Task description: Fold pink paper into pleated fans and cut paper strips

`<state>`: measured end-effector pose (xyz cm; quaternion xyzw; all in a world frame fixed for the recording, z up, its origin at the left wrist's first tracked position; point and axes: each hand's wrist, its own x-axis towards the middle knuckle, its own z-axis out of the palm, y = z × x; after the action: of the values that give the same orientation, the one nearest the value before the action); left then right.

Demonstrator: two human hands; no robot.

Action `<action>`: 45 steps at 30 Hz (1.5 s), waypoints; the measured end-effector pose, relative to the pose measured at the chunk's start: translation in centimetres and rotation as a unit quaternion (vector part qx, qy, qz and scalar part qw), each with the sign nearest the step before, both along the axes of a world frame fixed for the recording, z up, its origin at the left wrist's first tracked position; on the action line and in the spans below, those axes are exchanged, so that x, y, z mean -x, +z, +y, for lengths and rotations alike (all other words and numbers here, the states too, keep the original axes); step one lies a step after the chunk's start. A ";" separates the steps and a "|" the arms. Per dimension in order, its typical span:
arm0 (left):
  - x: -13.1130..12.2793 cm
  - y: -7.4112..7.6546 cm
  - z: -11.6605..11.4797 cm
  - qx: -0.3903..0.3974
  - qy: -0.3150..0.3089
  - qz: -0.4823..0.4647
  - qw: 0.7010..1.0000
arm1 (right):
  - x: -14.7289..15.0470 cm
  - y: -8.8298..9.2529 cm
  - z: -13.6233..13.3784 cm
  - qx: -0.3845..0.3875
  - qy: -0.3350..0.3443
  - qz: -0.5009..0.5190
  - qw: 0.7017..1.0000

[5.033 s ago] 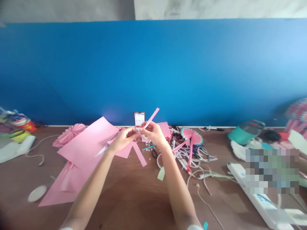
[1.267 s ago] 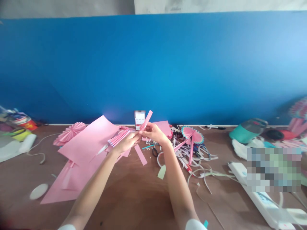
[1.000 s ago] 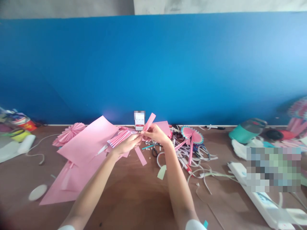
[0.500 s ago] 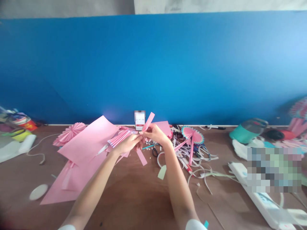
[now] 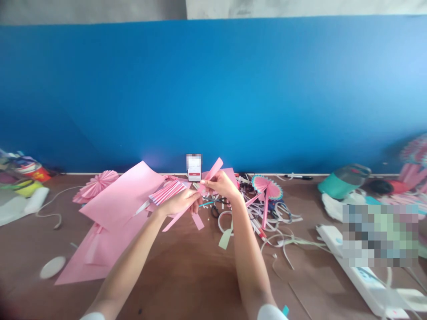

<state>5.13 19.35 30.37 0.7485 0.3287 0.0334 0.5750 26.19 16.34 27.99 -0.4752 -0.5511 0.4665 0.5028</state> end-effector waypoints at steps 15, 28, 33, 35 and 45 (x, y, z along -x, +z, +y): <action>0.3 0.4 0.2 0.052 -0.052 -0.026 0.997 | -0.3 -0.1 -0.4 0.022 0.241 0.097 0.965; 0.5 0.9 0.2 0.115 -0.051 -0.040 0.991 | 0.0 -0.8 -0.1 -0.007 0.184 0.151 0.971; 0.8 1.4 0.1 0.116 -0.076 -0.027 0.990 | -0.5 -2.4 0.4 -0.011 0.183 0.186 0.965; 0.9 1.6 -0.1 0.129 -0.089 -0.035 0.987 | -0.5 -2.9 0.5 -0.017 0.199 0.202 0.959; 0.5 1.7 -0.3 0.098 -0.086 -0.038 0.991 | 0.6 -2.6 0.7 -0.045 0.167 0.208 0.963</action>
<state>4.58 19.05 32.10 0.7124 0.2427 -0.0199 0.6582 25.62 17.07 25.35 -0.2462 -0.5259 0.6073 0.5423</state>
